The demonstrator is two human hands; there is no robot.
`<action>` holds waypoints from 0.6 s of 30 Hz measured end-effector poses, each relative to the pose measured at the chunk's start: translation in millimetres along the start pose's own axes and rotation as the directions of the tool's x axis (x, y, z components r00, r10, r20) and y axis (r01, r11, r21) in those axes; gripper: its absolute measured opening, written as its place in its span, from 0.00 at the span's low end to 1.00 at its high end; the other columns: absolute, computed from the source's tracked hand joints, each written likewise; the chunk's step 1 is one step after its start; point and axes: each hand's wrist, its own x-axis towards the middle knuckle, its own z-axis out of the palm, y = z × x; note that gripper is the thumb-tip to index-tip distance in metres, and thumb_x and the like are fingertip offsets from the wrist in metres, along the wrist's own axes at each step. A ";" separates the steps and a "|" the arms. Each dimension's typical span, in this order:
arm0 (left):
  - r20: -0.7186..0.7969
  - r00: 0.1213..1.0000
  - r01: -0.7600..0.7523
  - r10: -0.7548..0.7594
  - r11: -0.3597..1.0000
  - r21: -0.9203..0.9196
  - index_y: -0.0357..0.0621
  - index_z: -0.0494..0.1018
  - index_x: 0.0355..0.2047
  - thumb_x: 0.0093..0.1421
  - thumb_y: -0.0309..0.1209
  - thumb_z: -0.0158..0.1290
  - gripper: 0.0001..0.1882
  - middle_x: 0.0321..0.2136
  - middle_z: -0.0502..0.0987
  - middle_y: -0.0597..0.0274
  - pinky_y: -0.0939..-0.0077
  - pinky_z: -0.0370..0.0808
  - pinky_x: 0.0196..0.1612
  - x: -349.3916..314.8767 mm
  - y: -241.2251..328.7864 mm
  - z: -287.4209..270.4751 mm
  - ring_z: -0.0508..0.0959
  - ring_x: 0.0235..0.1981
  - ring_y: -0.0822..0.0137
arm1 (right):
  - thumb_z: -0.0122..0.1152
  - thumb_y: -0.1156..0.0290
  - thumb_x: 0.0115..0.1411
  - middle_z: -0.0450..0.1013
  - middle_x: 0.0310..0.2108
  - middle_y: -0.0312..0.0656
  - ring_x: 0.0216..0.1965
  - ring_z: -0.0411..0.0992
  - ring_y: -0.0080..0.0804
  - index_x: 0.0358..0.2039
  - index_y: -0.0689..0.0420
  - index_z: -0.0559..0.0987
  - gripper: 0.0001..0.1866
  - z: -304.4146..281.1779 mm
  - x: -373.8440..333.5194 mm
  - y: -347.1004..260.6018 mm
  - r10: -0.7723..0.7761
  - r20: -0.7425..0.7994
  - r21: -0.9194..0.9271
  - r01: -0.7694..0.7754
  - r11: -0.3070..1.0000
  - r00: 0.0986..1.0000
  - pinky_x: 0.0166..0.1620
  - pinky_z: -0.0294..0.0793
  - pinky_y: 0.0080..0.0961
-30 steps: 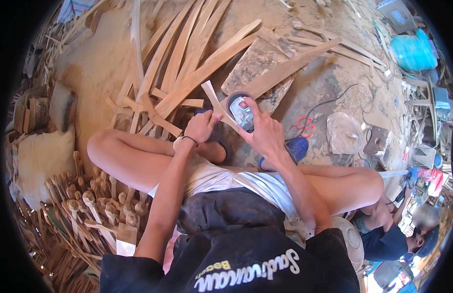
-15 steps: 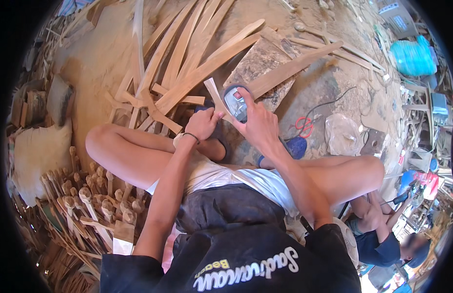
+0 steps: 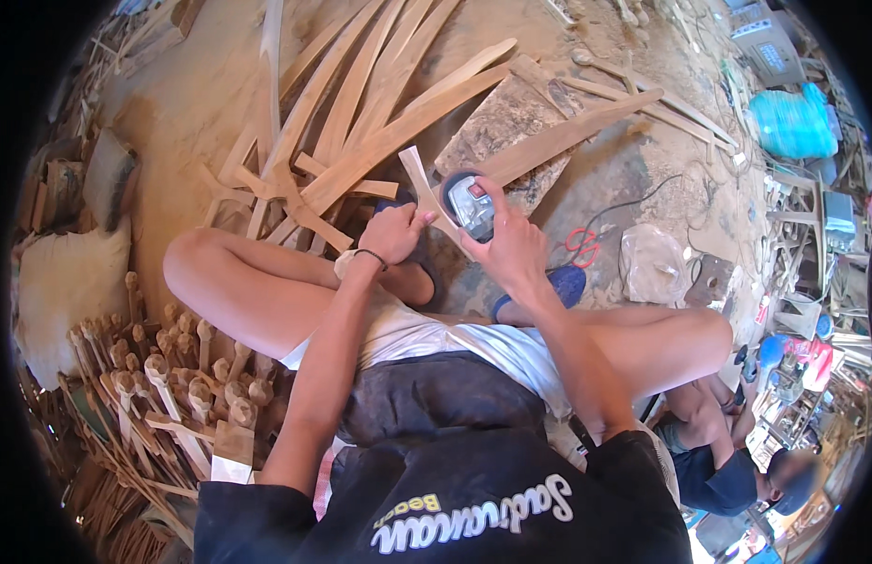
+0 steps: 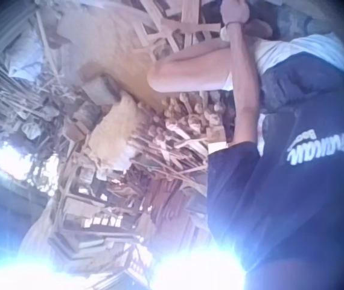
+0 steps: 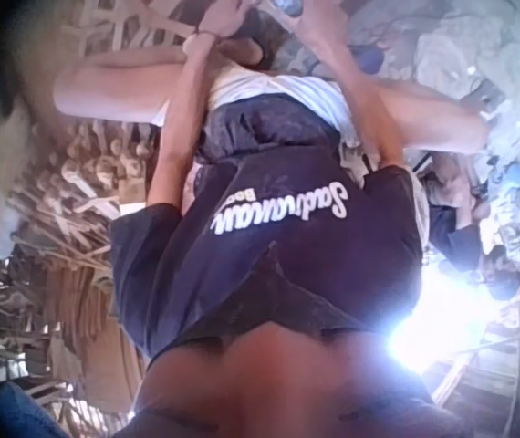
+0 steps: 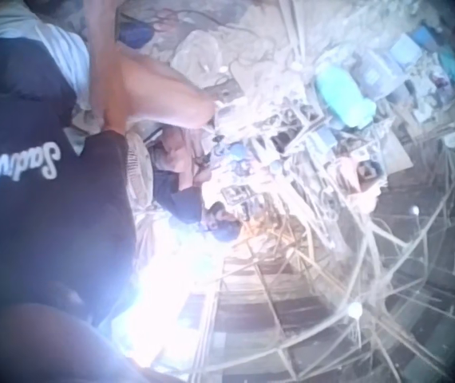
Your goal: The person sits on the floor and uses an angle grinder to sand wooden toy swords, holding the wooden pieces by hand and applying the sanding disc along their edges and surfaces.
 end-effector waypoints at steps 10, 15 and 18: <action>0.050 0.998 0.028 -0.031 0.998 0.047 0.36 0.82 0.42 0.79 0.61 0.46 0.36 0.39 0.86 0.30 0.35 0.80 0.51 1.7 7.9 -1.8 0.85 0.46 0.29 | 0.79 0.53 0.61 0.85 0.46 0.56 0.45 0.86 0.65 0.75 0.33 0.65 0.45 -8.5 -6.0 25.5 0.050 -0.086 0.069 -0.044 0.997 0.995 0.47 0.84 0.59; 0.034 0.999 0.030 -0.030 0.999 0.024 0.36 0.81 0.41 0.79 0.61 0.46 0.36 0.38 0.85 0.30 0.35 0.80 0.51 0.0 5.7 -0.4 0.85 0.46 0.28 | 0.80 0.53 0.60 0.86 0.53 0.51 0.48 0.86 0.63 0.74 0.34 0.68 0.44 -2.4 -12.1 19.0 0.037 0.028 0.073 -0.038 0.997 0.999 0.48 0.85 0.56; 0.056 0.997 0.044 -0.047 0.997 0.060 0.35 0.81 0.40 0.79 0.61 0.45 0.36 0.38 0.85 0.29 0.35 0.80 0.51 -0.2 2.3 -4.4 0.85 0.45 0.28 | 0.80 0.53 0.59 0.86 0.53 0.52 0.48 0.86 0.65 0.74 0.34 0.68 0.44 -14.2 -5.1 33.2 0.065 -0.025 0.128 -0.062 0.990 0.998 0.50 0.84 0.56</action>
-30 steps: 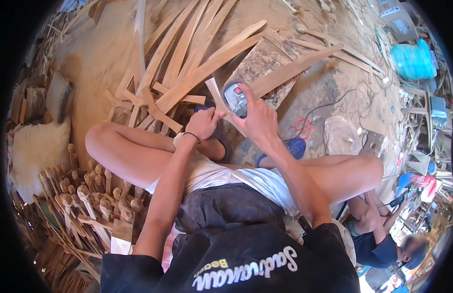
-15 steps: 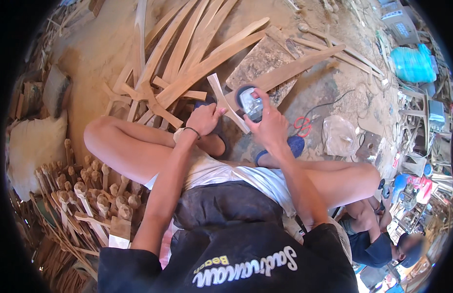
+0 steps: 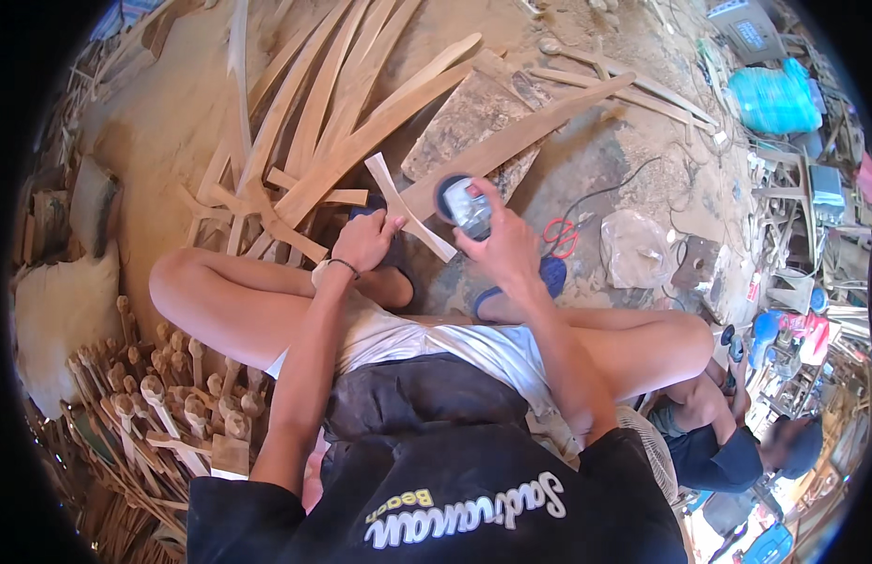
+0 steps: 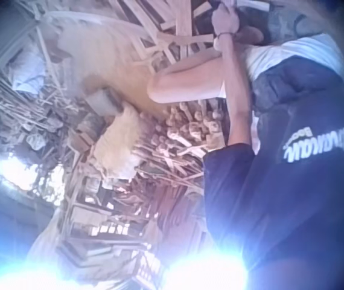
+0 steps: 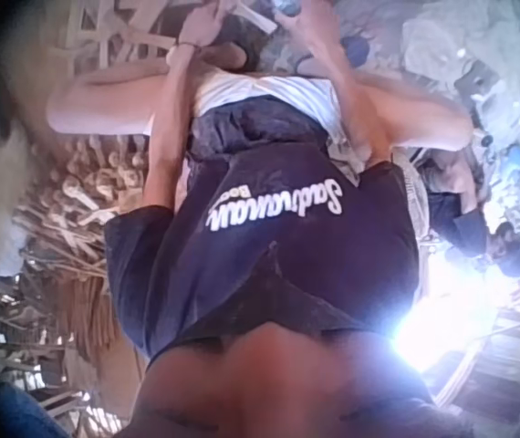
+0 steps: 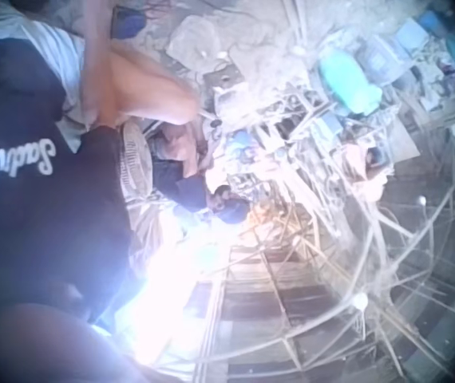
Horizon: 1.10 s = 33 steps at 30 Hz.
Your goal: The person sits on the floor and uses an angle grinder to sand wooden toy swords, holding the wooden pieces by hand and applying the sanding disc along their edges and surfaces.
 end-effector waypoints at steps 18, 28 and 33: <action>0.038 0.999 -0.020 0.021 1.000 -0.016 0.36 0.80 0.41 0.78 0.63 0.47 0.37 0.39 0.85 0.30 0.37 0.80 0.51 1.8 6.4 -2.4 0.85 0.46 0.29 | 0.78 0.50 0.62 0.87 0.42 0.59 0.48 0.85 0.69 0.72 0.36 0.67 0.42 -4.4 22.1 9.3 -0.009 -0.037 0.075 0.012 0.997 0.999 0.51 0.83 0.60; -0.015 0.999 -0.039 0.039 0.999 0.008 0.35 0.80 0.39 0.71 0.70 0.56 0.41 0.33 0.85 0.35 0.41 0.79 0.45 -5.1 2.0 0.0 0.86 0.40 0.33 | 0.77 0.47 0.63 0.87 0.43 0.62 0.47 0.85 0.70 0.75 0.39 0.65 0.44 -17.5 39.5 6.7 0.125 -0.042 0.018 -0.124 0.992 0.991 0.51 0.83 0.62; 0.017 1.000 -0.017 0.017 1.000 0.012 0.36 0.80 0.40 0.68 0.71 0.57 0.42 0.34 0.86 0.37 0.41 0.82 0.46 -3.0 7.1 -1.0 0.87 0.41 0.34 | 0.77 0.48 0.62 0.86 0.39 0.61 0.43 0.86 0.68 0.76 0.38 0.65 0.45 8.8 23.9 -27.7 -0.051 0.017 0.015 0.051 0.999 0.999 0.49 0.84 0.62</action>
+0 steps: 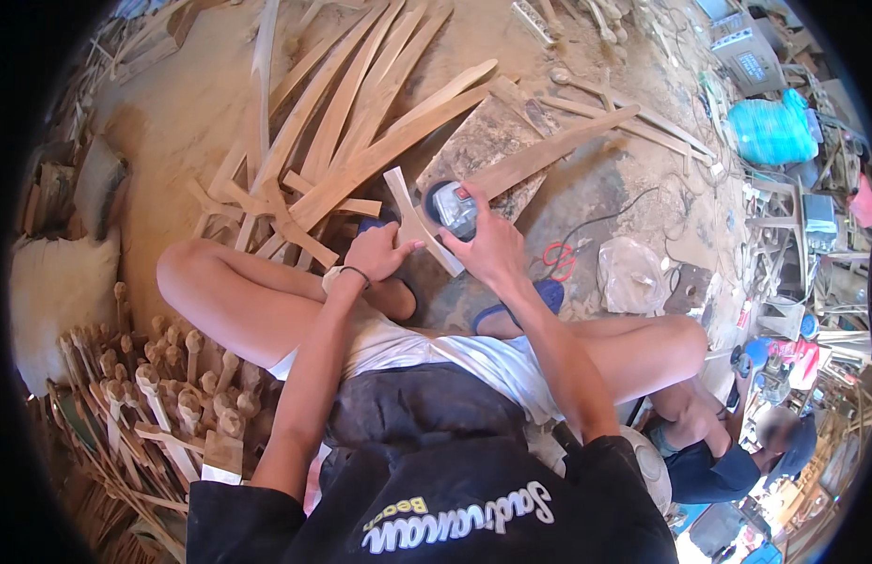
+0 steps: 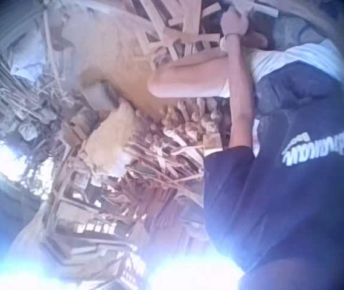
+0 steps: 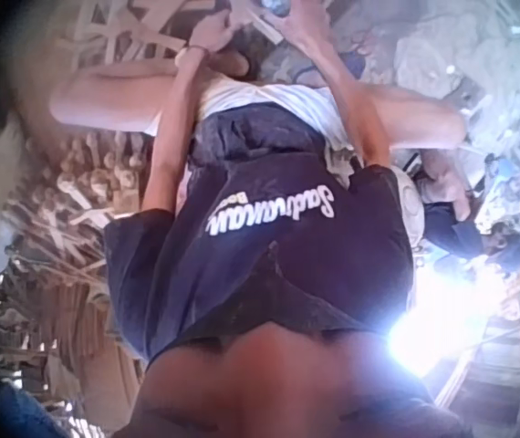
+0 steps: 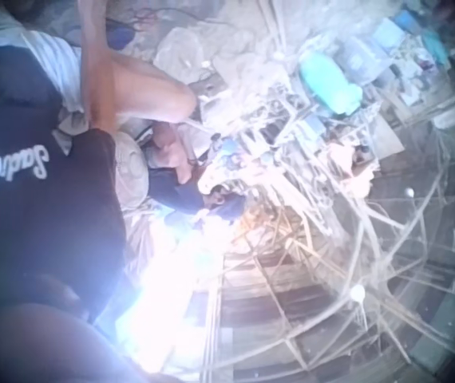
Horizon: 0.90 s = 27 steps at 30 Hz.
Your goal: The person sits on the floor and uses an angle grinder to sand wooden toy swords, holding the wooden pieces by hand and applying the sanding disc along their edges and surfaces.
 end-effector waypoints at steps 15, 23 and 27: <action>0.002 0.998 -0.062 0.062 0.998 0.030 0.34 0.76 0.34 0.71 0.67 0.60 0.39 0.30 0.83 0.33 0.42 0.79 0.43 1.3 -7.8 2.0 0.85 0.37 0.31 | 0.79 0.46 0.60 0.86 0.47 0.64 0.51 0.85 0.69 0.70 0.46 0.69 0.44 -67.2 57.1 114.1 0.190 -0.235 -0.030 -0.203 0.979 0.953 0.54 0.83 0.58; 0.092 0.984 -0.150 0.152 0.988 -0.033 0.29 0.82 0.43 0.72 0.59 0.62 0.35 0.30 0.85 0.35 0.49 0.80 0.42 17.9 -19.9 -6.9 0.87 0.35 0.40 | 0.78 0.44 0.60 0.86 0.47 0.64 0.51 0.85 0.66 0.71 0.52 0.68 0.46 -69.6 61.7 106.3 0.254 -0.175 0.044 -0.250 0.967 0.951 0.54 0.84 0.57; 0.030 0.977 -0.207 0.211 0.971 -0.117 0.30 0.82 0.46 0.72 0.54 0.64 0.31 0.26 0.83 0.42 0.52 0.79 0.39 26.5 -32.9 -4.9 0.86 0.30 0.48 | 0.77 0.45 0.58 0.86 0.39 0.64 0.43 0.86 0.66 0.67 0.63 0.68 0.47 -31.9 45.4 56.4 -0.045 0.030 -0.078 0.047 0.996 0.999 0.50 0.86 0.58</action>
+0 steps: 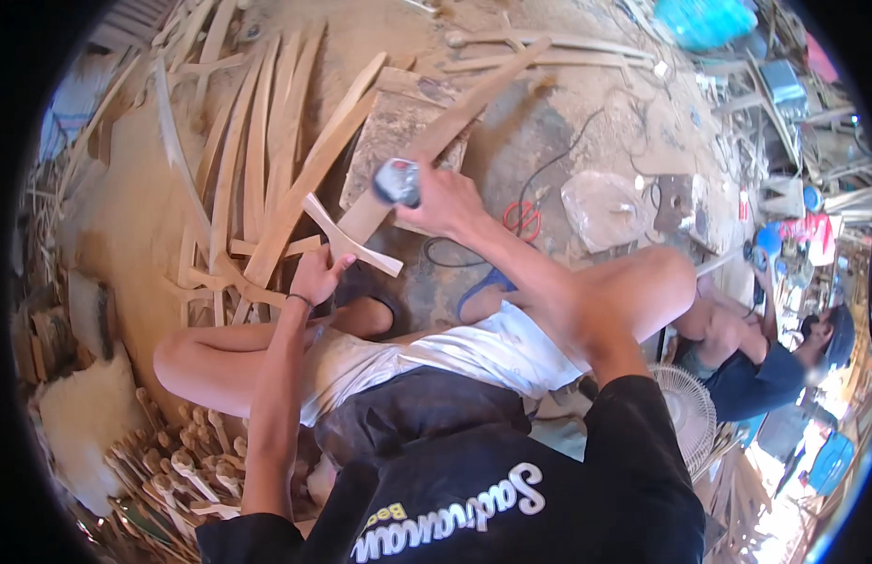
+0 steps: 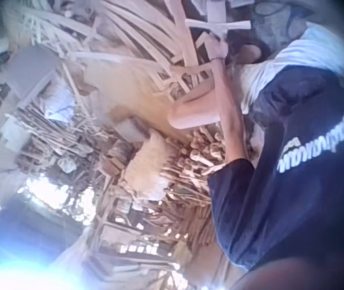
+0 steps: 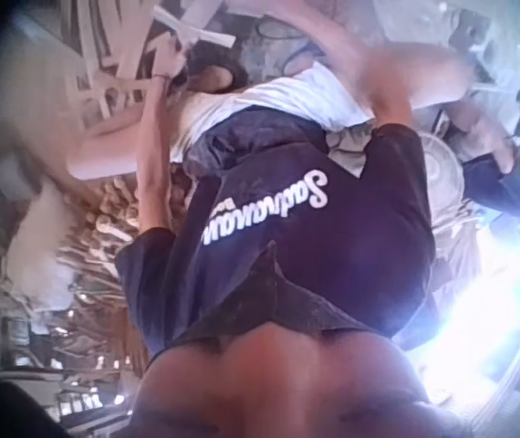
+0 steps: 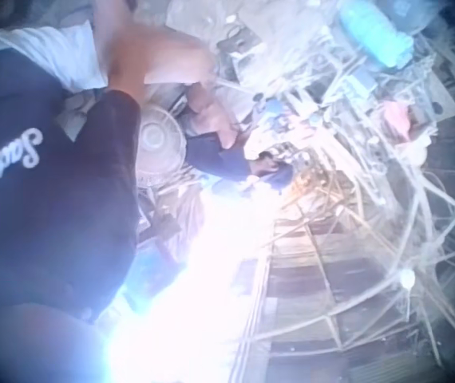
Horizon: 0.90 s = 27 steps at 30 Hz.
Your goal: The person sits on the floor and uses an angle grinder to sand wooden toy swords, holding the wooden pieces by hand and applying the sanding disc along their edges and surfaces.
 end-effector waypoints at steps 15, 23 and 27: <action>-0.024 1.000 0.020 -0.019 0.998 0.066 0.32 0.82 0.51 0.73 0.61 0.61 0.36 0.27 0.85 0.39 0.51 0.81 0.38 5.1 6.5 -2.8 0.88 0.32 0.41 | 0.77 0.40 0.58 0.85 0.51 0.66 0.53 0.86 0.64 0.69 0.69 0.67 0.53 -107.5 68.0 154.2 0.398 -0.312 0.027 -0.410 0.912 0.863 0.58 0.86 0.54; 0.085 0.989 0.111 -0.122 0.987 0.119 0.32 0.84 0.50 0.70 0.67 0.60 0.42 0.33 0.88 0.40 0.51 0.81 0.44 22.4 -4.1 -67.4 0.89 0.37 0.49 | 0.76 0.42 0.61 0.85 0.48 0.65 0.49 0.86 0.64 0.68 0.68 0.66 0.50 -43.3 30.3 45.6 0.213 -0.094 0.080 -0.206 0.975 0.973 0.55 0.86 0.54; 0.078 0.965 0.215 -0.251 0.925 0.314 0.31 0.86 0.47 0.68 0.72 0.59 0.46 0.32 0.87 0.39 0.52 0.81 0.47 18.6 -18.9 -87.5 0.89 0.39 0.46 | 0.76 0.43 0.60 0.86 0.39 0.65 0.44 0.87 0.67 0.65 0.69 0.66 0.48 -8.0 14.9 -7.1 0.033 -0.079 0.021 -0.031 0.999 0.996 0.51 0.86 0.58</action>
